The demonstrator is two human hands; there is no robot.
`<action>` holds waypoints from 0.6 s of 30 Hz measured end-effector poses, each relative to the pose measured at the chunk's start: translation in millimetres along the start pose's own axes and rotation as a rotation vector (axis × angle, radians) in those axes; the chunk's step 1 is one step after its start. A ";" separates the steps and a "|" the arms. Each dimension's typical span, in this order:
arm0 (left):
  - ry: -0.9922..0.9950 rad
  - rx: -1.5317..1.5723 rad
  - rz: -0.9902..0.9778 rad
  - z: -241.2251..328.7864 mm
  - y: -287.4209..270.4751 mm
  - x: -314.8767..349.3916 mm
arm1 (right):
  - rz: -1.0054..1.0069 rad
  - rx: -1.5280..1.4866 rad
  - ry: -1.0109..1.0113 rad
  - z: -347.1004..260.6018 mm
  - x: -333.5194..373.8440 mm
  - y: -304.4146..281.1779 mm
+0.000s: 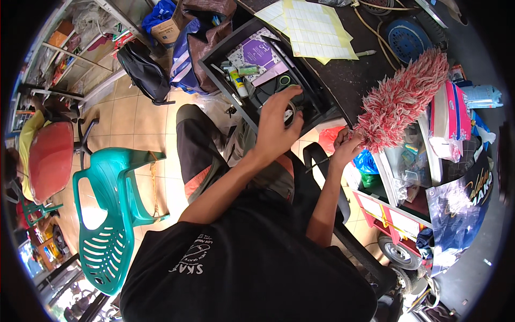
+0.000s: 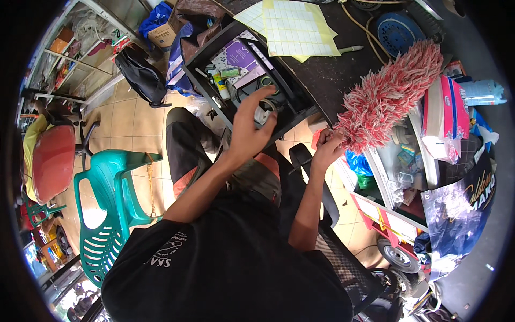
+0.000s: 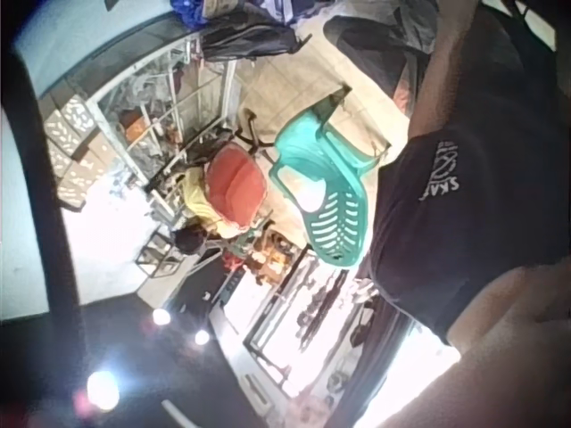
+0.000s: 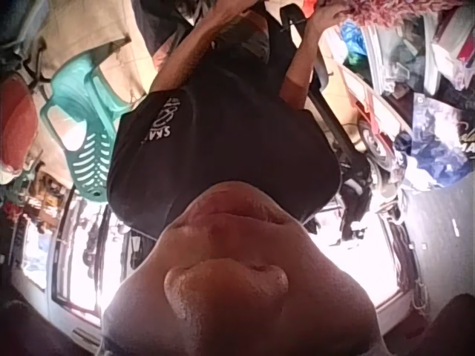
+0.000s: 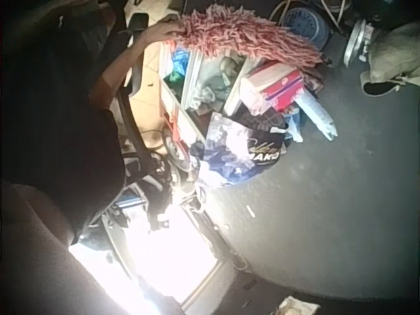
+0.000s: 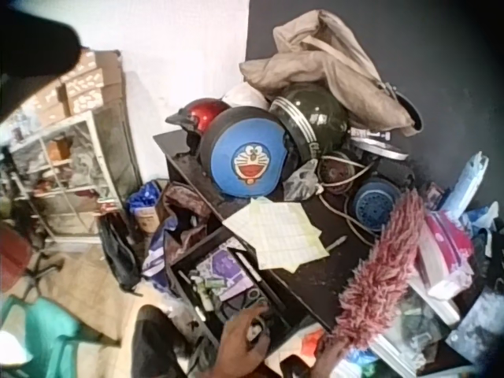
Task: Cleaning a 'FIAT Meeting Room' plaque using a duster and a wet wipe.
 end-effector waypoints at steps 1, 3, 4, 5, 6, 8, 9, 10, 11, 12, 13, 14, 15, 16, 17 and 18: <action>0.046 -0.078 0.012 -2.8 -7.2 -3.2 | -0.024 0.016 0.000 0.0 -0.2 -1.1; 0.095 -0.201 -0.061 -17.7 -18.4 -5.9 | 0.007 0.019 -0.004 3.5 -0.6 -2.1; 0.065 -0.280 -0.109 -20.5 -26.5 -8.7 | 0.018 0.026 0.003 1.5 0.5 0.7; 0.079 -0.360 -0.125 -27.2 -34.6 -9.4 | 0.029 0.033 0.009 1.2 0.9 2.0; 0.094 -0.439 -0.138 -35.7 -41.9 -9.7 | 0.035 0.038 -0.014 5.0 -1.2 -1.2; 0.071 -0.670 -0.154 -58.6 -51.5 -11.7 | 0.030 0.051 -0.011 10.3 -3.1 -8.7; 0.061 -0.744 -0.171 -66.9 -57.0 -13.9 | 0.012 0.068 -0.006 10.8 -2.6 -8.1; 0.024 -0.829 -0.259 -73.3 -61.2 -12.6 | 0.024 0.077 -0.021 9.2 -1.2 -5.3; 0.033 -0.833 -0.264 -78.3 -62.4 -13.4 | 0.033 0.070 -0.021 10.3 -1.2 -6.7; 0.015 -0.855 -0.340 -82.8 -63.0 -14.4 | 0.003 0.081 -0.030 11.0 -2.0 -7.3; -0.004 -0.877 -0.417 -86.6 -62.3 -14.8 | -0.028 0.091 -0.040 11.4 -2.4 -7.2; 0.001 -0.881 -0.417 -88.8 -58.9 -13.8 | -0.025 0.086 -0.040 11.8 -2.6 -7.0; -0.010 -0.947 -0.416 -89.5 -53.7 -11.5 | -0.014 0.092 -0.030 11.1 -2.3 -6.7; -0.023 -1.013 -0.414 -90.7 -50.2 -10.1 | -0.004 0.098 -0.020 10.8 -2.1 -6.6; -0.021 -1.016 -0.413 -92.8 -48.9 -10.5 | -0.004 0.095 -0.020 12.0 -1.9 -6.9; -0.049 -0.976 -0.423 -94.3 -46.6 -12.9 | -0.008 0.094 -0.032 13.7 -2.2 -8.4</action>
Point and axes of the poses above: each hand's wrist, its own x-axis away from the middle knuckle, its own y-axis out of the palm, z = x × y, the point moved 1 cm from there along -x, towards the middle knuckle, and after that the axes turned 13 degrees about -x, right-handed, at the moved point
